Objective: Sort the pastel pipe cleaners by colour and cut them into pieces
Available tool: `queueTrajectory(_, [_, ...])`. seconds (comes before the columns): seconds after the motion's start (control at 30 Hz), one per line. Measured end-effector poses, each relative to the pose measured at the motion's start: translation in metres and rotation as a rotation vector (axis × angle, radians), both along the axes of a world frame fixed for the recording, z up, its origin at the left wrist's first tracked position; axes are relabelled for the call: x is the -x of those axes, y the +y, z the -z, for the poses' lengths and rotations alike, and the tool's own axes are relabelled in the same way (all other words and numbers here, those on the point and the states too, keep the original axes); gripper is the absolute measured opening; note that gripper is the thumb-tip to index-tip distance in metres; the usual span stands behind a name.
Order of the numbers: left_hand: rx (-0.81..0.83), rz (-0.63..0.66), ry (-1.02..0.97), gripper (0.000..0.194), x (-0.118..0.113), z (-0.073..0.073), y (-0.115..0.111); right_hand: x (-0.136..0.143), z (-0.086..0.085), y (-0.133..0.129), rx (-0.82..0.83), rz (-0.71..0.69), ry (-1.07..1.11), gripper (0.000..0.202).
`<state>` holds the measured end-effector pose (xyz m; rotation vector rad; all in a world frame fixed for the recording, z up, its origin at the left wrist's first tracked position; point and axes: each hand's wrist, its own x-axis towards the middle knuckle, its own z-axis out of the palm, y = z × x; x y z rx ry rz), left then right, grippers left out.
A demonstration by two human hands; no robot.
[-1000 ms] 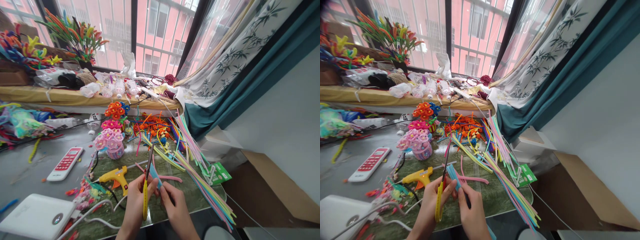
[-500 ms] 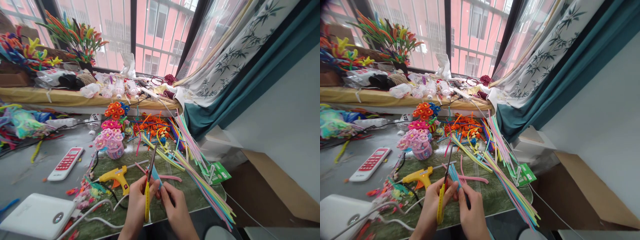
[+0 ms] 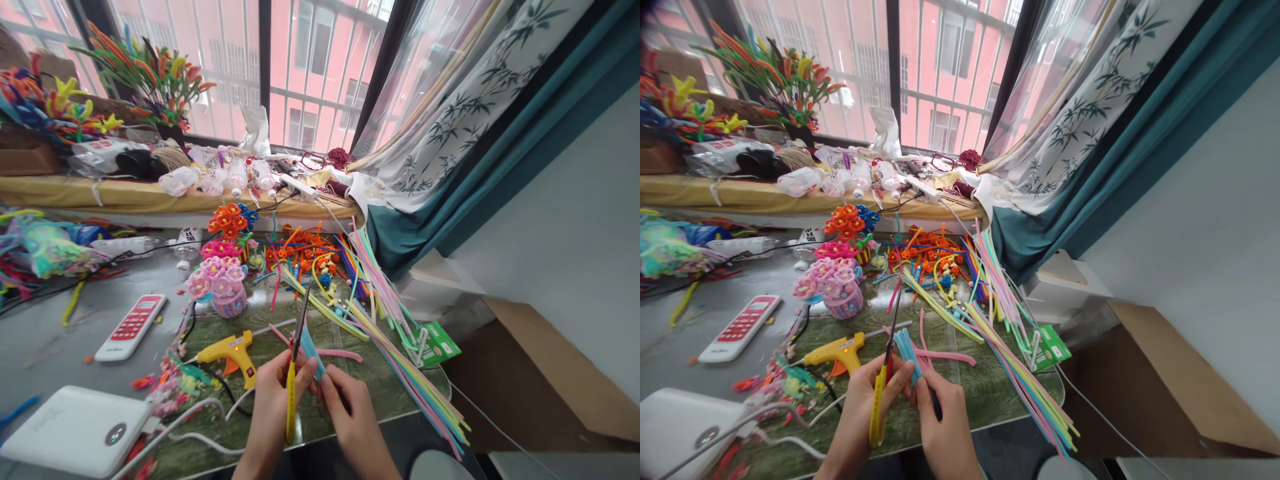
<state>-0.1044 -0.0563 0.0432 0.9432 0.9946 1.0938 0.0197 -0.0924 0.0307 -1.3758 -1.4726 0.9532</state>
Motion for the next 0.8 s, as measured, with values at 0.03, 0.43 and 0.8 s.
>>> queueTrajectory(0.03, [0.003, -0.009, 0.004, 0.035, 0.000, 0.001, 0.000, 0.000, 0.000, 0.000, 0.004, 0.002, 0.005, 0.043])
queueTrajectory(0.43, [-0.020, -0.255, 0.111, 0.039, 0.009, 0.005, 0.008, -0.005, 0.004, -0.002, 0.023, 0.019, -0.059, 0.048])
queueTrajectory(0.8, [0.063, -0.845, -0.061, 0.038, 0.018, 0.002, 0.018, -0.012, 0.011, -0.001, 0.083, 0.020, -0.025, 0.045])
